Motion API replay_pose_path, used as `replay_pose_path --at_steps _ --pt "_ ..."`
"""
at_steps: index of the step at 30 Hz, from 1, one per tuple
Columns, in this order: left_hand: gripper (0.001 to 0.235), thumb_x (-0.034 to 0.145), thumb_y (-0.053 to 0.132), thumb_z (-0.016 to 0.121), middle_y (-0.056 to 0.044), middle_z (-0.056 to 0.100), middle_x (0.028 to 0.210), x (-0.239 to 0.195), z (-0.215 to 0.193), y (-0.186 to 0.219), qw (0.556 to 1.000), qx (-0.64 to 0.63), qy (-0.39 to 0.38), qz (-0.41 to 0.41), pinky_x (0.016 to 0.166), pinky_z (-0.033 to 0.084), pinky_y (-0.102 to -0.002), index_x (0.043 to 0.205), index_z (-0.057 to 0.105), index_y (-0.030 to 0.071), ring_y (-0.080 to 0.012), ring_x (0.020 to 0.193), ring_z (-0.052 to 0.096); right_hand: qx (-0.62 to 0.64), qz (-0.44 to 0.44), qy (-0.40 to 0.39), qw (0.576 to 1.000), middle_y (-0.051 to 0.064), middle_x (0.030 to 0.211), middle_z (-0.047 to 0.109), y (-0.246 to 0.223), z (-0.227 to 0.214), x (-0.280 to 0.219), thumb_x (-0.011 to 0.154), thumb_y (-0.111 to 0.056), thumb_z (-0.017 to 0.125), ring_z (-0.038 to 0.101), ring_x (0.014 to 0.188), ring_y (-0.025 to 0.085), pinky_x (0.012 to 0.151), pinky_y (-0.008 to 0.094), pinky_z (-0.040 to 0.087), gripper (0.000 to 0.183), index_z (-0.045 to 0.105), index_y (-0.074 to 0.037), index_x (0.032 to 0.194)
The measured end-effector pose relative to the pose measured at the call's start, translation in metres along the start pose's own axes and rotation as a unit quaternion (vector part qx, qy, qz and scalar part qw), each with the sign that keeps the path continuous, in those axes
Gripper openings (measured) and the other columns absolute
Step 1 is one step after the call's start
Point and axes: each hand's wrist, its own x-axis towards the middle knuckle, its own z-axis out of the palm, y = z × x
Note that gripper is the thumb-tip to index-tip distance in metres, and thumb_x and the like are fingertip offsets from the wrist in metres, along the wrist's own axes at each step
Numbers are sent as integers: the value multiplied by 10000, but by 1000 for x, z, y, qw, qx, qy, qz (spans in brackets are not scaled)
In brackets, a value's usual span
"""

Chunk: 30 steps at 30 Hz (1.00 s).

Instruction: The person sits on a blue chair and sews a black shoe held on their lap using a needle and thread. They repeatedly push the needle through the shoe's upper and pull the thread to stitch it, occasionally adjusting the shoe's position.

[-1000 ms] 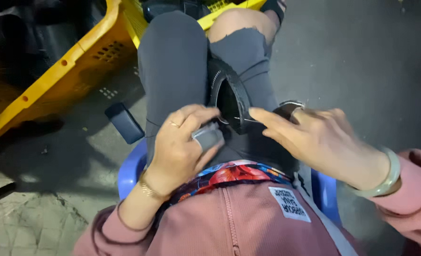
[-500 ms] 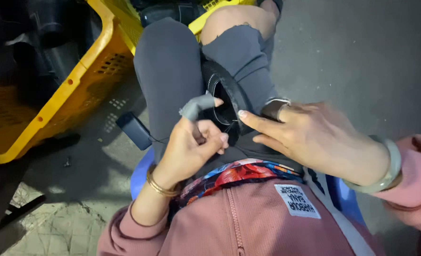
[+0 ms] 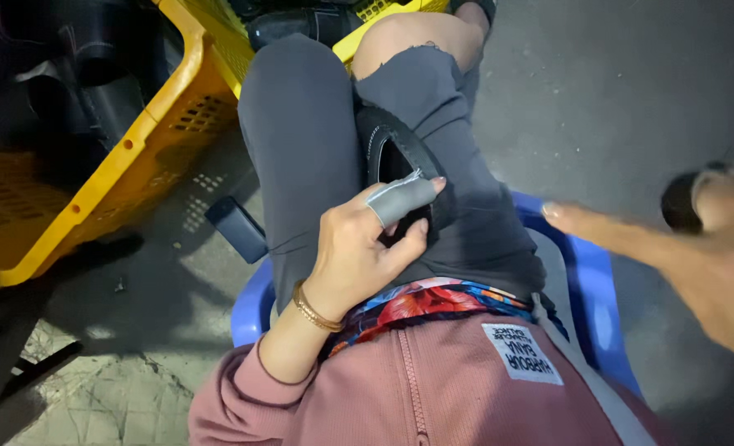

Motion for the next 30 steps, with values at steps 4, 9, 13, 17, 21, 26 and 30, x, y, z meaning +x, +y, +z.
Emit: replay_pose_path --at_steps 4,9,13,17,21,26,30 --pt "388 864 -10 529 -12 584 916 -2 1 -4 993 -112 27 -3 830 491 -250 1176 684 161 -162 842 574 684 305 -102 654 -110 643 577 89 5 -25 842 -554 540 564 465 82 494 256 508 874 39 -572 1558" --pt "506 830 -33 450 -71 664 1298 -15 -38 -35 998 3 57 -13 1145 411 -353 1254 637 170 -237 1284 602 893 362 168 209 -60 317 479 107 28 -13 778 -526 629 470 255 103 345 311 443 501 634 -511 1279" --pt "253 968 86 613 -100 682 1214 -29 -69 -49 954 202 219 -29 1012 467 -399 1216 664 79 -311 1147 628 867 403 280 -86 -72 618 648 116 29 16 883 -369 584 559 532 42 498 201 409 255 715 -178 776" --pt "261 913 333 690 -68 740 1057 -41 -30 -30 977 192 87 31 879 505 -371 1097 729 153 -257 983 682 847 451 269 -86 -74 528 495 137 17 60 801 -347 768 433 541 84 761 267 345 159 694 -215 852" --pt "152 909 194 694 -109 696 796 -32 -21 -10 987 134 49 69 610 475 -388 875 721 48 -296 675 610 852 395 251 -233 -25 739 762 165 16 50 851 -290 672 524 461 49 481 196 408 187 731 -118 806" --pt "122 946 182 620 5 635 737 -14 -30 34 980 -188 -59 30 624 473 -253 940 685 78 -130 600 563 822 356 229 -381 56 596 656 173 12 47 891 -252 647 439 439 72 387 209 350 235 750 -52 957" --pt "100 928 214 661 43 556 655 -21 -24 24 980 -198 -32 3 583 412 -255 937 703 124 -100 555 469 805 335 255 -419 57 665 713 162 13 58 875 -259 638 452 424 79 368 212 350 231 712 -54 951"
